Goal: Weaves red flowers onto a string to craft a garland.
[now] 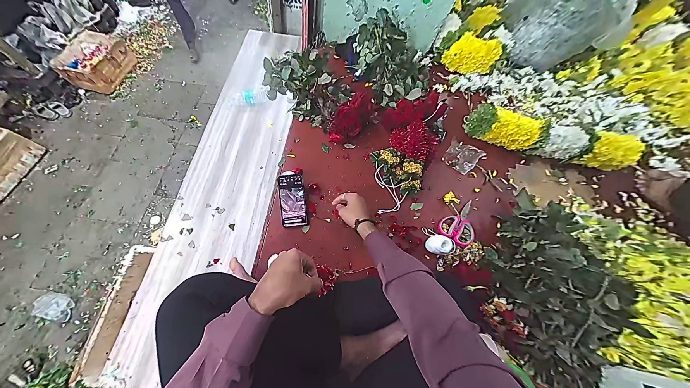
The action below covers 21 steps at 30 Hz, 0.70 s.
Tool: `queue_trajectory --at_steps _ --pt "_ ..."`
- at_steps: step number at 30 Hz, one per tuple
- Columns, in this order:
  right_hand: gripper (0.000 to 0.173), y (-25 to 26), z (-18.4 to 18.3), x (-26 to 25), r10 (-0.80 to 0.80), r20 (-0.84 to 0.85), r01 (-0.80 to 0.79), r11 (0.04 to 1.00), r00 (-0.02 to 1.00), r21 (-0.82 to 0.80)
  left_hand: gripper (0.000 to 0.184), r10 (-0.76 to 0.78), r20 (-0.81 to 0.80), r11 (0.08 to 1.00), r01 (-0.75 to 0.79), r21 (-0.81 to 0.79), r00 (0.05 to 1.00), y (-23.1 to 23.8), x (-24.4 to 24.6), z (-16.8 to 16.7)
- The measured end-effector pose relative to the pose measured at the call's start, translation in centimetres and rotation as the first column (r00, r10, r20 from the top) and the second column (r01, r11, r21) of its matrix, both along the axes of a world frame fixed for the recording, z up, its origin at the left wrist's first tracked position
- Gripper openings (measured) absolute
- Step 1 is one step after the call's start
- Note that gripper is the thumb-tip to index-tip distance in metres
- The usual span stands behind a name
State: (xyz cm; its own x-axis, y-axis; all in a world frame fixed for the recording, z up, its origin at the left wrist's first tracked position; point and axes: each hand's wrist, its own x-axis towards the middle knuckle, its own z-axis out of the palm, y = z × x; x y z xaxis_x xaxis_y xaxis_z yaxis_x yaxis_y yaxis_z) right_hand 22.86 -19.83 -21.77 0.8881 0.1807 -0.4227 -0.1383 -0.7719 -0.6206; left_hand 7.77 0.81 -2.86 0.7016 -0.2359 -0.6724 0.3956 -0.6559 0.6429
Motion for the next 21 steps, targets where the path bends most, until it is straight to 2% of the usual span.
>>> queue_trajectory --at_steps 2,4,8,12,16,18,21 --pt "0.019 3.2 -1.3 0.5 0.088 0.041 -0.087 0.996 0.995 -0.022 0.018 -0.001 -0.018 1.000 0.001 0.013 1.000 0.4 0.0 -0.5" --pt "0.029 5.4 -3.2 0.7 0.149 0.082 -0.143 0.987 0.985 -0.072 0.017 0.004 -0.029 1.000 -0.003 0.027 1.000 0.6 -0.1 -0.7" --pt "0.018 4.2 -4.5 0.6 0.076 0.050 -0.075 0.997 0.996 -0.017 0.018 -0.007 -0.018 0.999 0.008 0.033 1.000 1.0 -0.1 -0.6" --pt "0.023 -1.4 -0.3 -0.3 -0.099 -0.106 0.121 0.966 0.989 0.228 0.018 -0.016 -0.002 1.000 0.016 0.004 1.000 0.8 -0.1 -0.5" --pt "0.018 -3.9 4.9 -2.4 -0.210 -0.267 0.316 0.827 0.941 0.465 0.018 -0.019 0.005 1.000 0.019 0.002 1.000 0.5 0.0 -0.4" --pt "0.017 -4.1 6.4 -4.0 -0.239 -0.317 0.379 0.763 0.918 0.524 0.018 -0.009 -0.013 1.000 0.009 0.006 1.000 0.5 0.0 -0.3" --pt "0.018 -3.4 7.6 -5.5 -0.255 -0.307 0.392 0.725 0.917 0.566 0.020 0.002 -0.027 1.000 -0.002 0.017 1.000 0.7 0.0 -0.5"
